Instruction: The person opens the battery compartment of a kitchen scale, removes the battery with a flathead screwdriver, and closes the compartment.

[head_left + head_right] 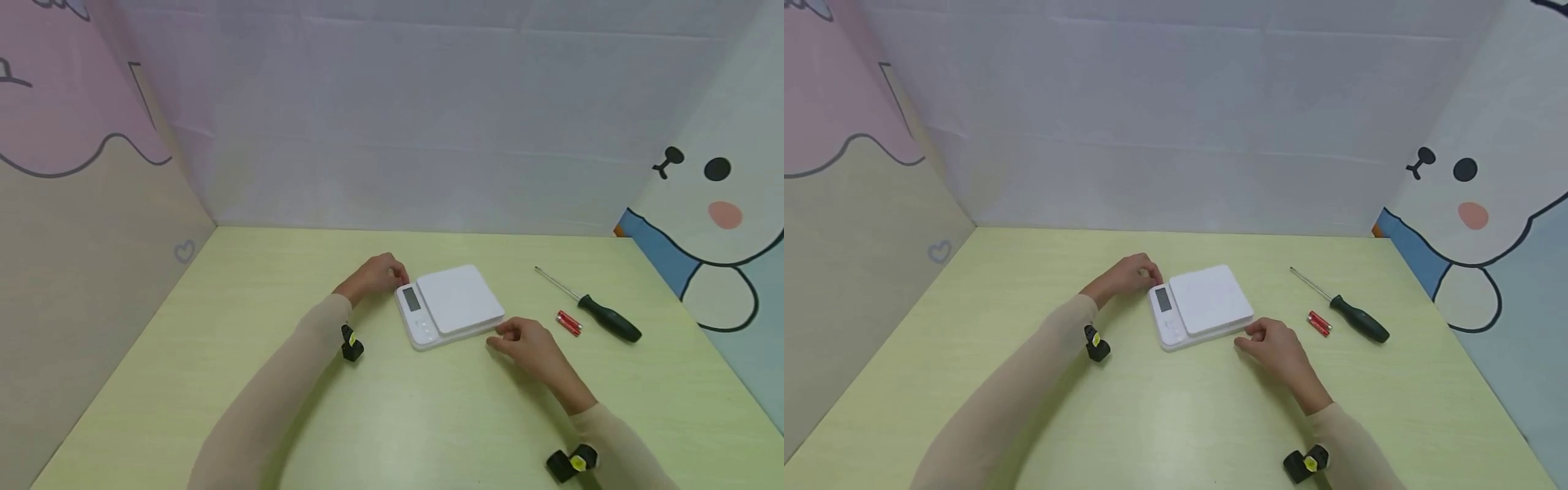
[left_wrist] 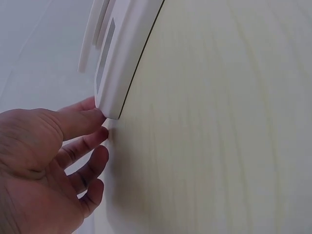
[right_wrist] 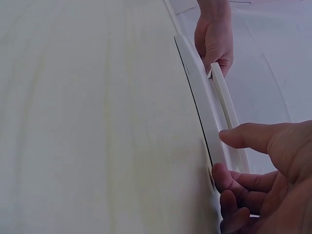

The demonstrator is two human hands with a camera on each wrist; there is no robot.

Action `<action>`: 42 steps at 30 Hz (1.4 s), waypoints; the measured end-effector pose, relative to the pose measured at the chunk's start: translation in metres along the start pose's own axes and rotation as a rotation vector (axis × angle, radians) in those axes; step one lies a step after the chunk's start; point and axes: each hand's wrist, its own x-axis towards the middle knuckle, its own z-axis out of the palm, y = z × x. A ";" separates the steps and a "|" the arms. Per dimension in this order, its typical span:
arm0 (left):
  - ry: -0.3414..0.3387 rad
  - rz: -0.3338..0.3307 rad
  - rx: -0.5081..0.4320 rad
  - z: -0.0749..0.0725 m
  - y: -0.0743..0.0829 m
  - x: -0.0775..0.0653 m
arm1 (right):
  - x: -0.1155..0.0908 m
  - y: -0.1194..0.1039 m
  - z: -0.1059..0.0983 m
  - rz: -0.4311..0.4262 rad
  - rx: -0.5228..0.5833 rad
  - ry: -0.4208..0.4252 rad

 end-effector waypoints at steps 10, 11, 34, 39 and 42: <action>-0.008 0.044 -0.015 0.000 -0.004 -0.013 | 0.005 0.000 0.003 -0.013 -0.014 0.000; -0.009 0.041 -0.025 -0.001 -0.004 -0.014 | 0.006 -0.001 0.003 -0.013 -0.016 -0.003; -0.059 -0.021 -0.010 0.007 -0.006 -0.029 | 0.036 0.005 -0.008 -0.115 -0.105 -0.150; -0.027 -0.001 0.118 0.010 -0.002 -0.034 | 0.040 0.005 -0.013 -0.133 -0.093 -0.179; -0.008 0.010 0.182 0.011 -0.002 -0.036 | 0.042 0.006 -0.015 -0.158 -0.078 -0.194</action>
